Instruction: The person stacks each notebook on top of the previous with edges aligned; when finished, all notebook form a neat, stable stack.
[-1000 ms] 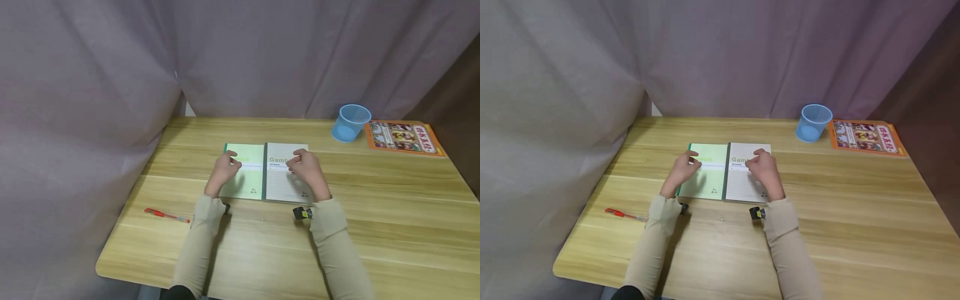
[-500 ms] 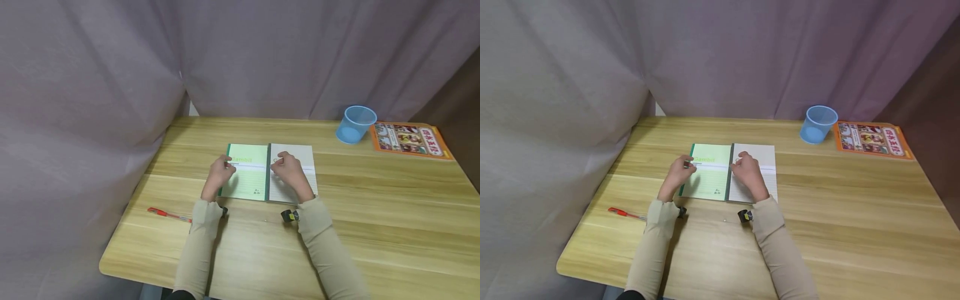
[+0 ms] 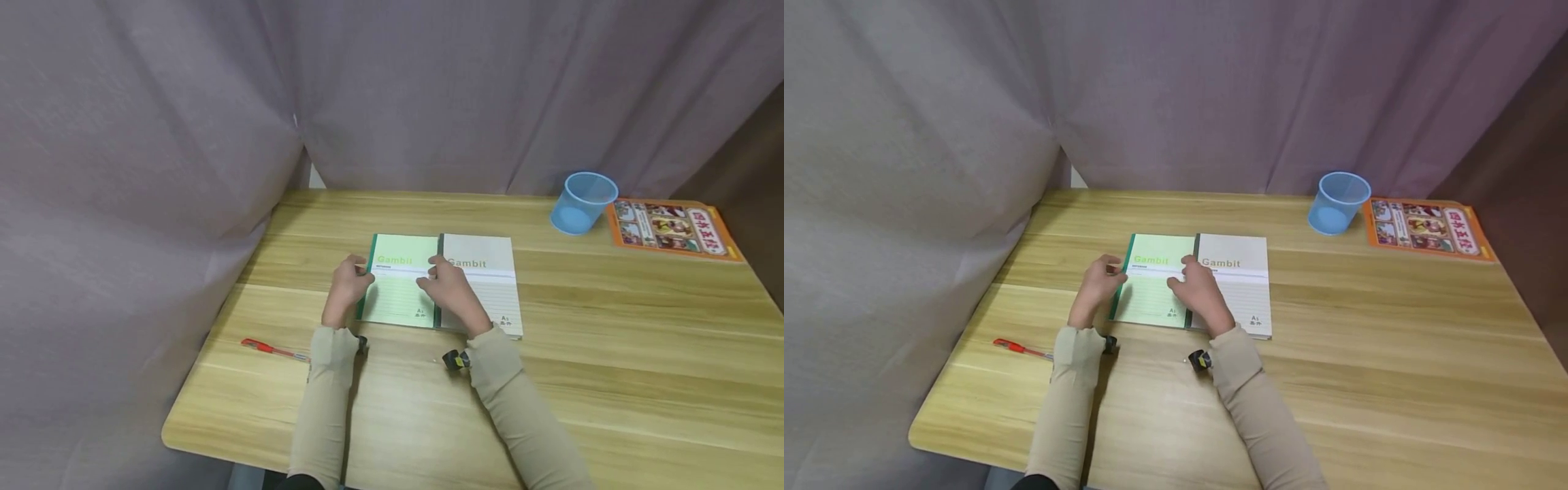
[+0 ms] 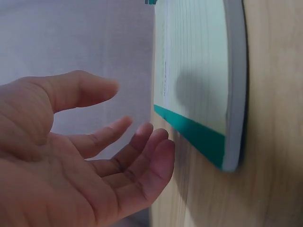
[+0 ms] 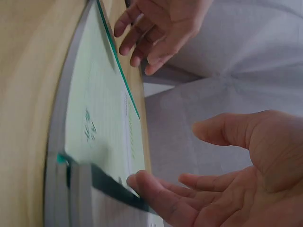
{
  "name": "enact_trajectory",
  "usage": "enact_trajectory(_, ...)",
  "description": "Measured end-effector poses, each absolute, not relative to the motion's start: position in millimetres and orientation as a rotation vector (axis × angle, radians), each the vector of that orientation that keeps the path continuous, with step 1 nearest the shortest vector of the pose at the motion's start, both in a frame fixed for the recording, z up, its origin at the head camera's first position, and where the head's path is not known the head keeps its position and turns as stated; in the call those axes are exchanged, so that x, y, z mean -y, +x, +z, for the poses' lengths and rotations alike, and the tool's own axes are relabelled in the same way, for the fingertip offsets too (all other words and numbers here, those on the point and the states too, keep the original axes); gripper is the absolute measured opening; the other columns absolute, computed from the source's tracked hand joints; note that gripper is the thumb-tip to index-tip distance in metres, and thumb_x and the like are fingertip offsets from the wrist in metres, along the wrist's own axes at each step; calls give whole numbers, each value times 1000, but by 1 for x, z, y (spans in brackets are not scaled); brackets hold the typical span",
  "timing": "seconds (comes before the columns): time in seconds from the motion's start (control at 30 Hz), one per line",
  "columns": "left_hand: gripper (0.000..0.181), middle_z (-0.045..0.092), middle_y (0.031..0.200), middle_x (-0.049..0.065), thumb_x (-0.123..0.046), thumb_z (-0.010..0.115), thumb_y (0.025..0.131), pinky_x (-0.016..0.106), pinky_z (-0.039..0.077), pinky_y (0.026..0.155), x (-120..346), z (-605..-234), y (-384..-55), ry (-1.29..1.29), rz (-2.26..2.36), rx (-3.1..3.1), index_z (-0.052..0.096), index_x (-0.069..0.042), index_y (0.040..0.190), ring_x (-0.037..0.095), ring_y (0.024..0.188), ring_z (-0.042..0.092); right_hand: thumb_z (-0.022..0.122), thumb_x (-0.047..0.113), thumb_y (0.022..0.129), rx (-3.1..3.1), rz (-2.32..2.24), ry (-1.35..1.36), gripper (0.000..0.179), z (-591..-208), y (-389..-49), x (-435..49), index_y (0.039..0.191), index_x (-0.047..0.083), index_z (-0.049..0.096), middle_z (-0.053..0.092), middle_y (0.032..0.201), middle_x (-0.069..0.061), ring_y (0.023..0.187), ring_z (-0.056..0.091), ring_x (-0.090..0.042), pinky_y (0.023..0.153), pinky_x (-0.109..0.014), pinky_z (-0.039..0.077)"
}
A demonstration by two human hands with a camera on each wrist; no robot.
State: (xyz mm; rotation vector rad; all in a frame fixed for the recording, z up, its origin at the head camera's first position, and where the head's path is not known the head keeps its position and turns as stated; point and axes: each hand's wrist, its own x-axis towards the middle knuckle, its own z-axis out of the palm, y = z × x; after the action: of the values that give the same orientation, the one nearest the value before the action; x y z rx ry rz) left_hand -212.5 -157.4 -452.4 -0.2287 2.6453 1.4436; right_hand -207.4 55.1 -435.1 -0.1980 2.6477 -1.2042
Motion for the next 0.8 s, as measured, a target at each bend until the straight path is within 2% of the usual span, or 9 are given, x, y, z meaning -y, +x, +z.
enact_trajectory(0.27,47,61,124,24,-3,60,92,44,53,91,158,-455,-213,-264,1356,-2641,51,8,137,35,113,60,58,23,99,-2673,-1079,-296,60,-439,-202,-43,147,-10,40,54,139,-32,125,55,-44,101,-54,47)
enact_trajectory(0.53,48,56,138,28,4,58,87,47,51,97,151,-450,-216,-336,1352,-2640,53,13,133,38,123,56,58,21,100,-2693,-1012,-334,58,-439,-203,-42,147,-8,41,54,140,-29,125,54,-41,104,-54,44)
enact_trajectory(0.67,42,61,125,29,9,57,83,44,53,88,149,-450,-218,-396,1329,-2629,57,15,125,37,104,59,60,19,99,-2692,-970,-356,58,-439,-204,-40,147,-8,42,53,141,-28,111,58,-36,100,-51,46)
enact_trajectory(0.8,33,62,106,25,12,55,82,40,50,75,146,-451,-221,-414,1313,-2615,59,14,115,32,86,55,60,16,99,-2692,-965,-366,57,-439,-204,-39,147,-8,42,57,136,-26,80,57,-27,78,-43,50)
